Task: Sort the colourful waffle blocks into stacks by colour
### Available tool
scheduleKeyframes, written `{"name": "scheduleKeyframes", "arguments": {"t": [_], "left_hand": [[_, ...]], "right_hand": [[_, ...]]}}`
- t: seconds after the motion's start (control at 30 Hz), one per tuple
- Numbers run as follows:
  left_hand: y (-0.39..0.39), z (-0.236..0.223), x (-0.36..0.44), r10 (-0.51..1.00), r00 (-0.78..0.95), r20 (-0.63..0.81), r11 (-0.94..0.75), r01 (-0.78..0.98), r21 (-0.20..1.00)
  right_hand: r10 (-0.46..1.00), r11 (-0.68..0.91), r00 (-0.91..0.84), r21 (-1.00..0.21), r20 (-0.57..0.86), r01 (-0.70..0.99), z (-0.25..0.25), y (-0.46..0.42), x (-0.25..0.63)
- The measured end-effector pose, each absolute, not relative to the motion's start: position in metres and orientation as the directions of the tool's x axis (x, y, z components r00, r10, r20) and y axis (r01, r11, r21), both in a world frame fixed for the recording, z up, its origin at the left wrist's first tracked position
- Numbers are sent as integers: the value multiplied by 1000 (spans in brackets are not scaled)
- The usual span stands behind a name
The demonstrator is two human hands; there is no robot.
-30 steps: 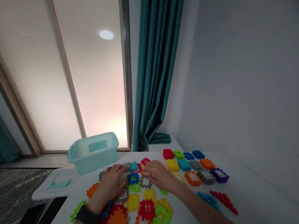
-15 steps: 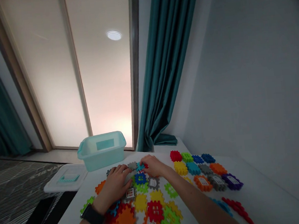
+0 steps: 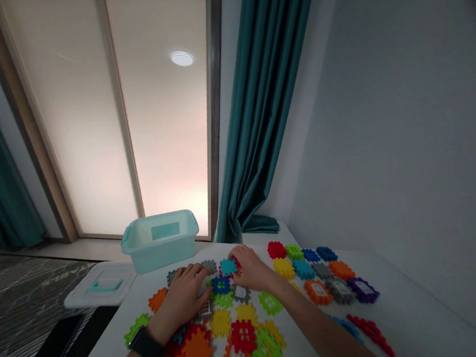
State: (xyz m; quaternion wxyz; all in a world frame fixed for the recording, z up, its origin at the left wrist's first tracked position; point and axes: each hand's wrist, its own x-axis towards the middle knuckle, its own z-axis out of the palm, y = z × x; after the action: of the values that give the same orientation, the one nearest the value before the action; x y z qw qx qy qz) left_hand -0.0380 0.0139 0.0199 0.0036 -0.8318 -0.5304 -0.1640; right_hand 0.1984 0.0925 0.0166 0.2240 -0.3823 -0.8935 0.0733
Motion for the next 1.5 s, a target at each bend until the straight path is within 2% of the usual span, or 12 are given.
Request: {"name": "scheduleKeyframes", "arguments": {"t": [0.3,0.47,0.73,1.0,1.3,1.5], "left_hand": [[-5,27,-13,829,461,316,-541,805,243],[-10,24,-4,779,520,350,-607,765,215],[-15,23,5,713,564,416,-678,706,206],[-19,18,13,683,561,467,-687,710,152],[-17,18,11,682,574,453,-686,716,125],[-16,19,8,702,577,418,-680,718,150]], "right_hand": [[637,768,-618,-303,461,565,28,14,217],[630,765,-595,-265,499,587,27,-11,224],[641,743,-531,-274,554,611,15,-28,232],[622,749,-489,-284,612,598,1,-36,235],[634,744,-488,-301,600,596,1,-35,235],[658,744,-561,-320,503,586,7,-31,245]]}}
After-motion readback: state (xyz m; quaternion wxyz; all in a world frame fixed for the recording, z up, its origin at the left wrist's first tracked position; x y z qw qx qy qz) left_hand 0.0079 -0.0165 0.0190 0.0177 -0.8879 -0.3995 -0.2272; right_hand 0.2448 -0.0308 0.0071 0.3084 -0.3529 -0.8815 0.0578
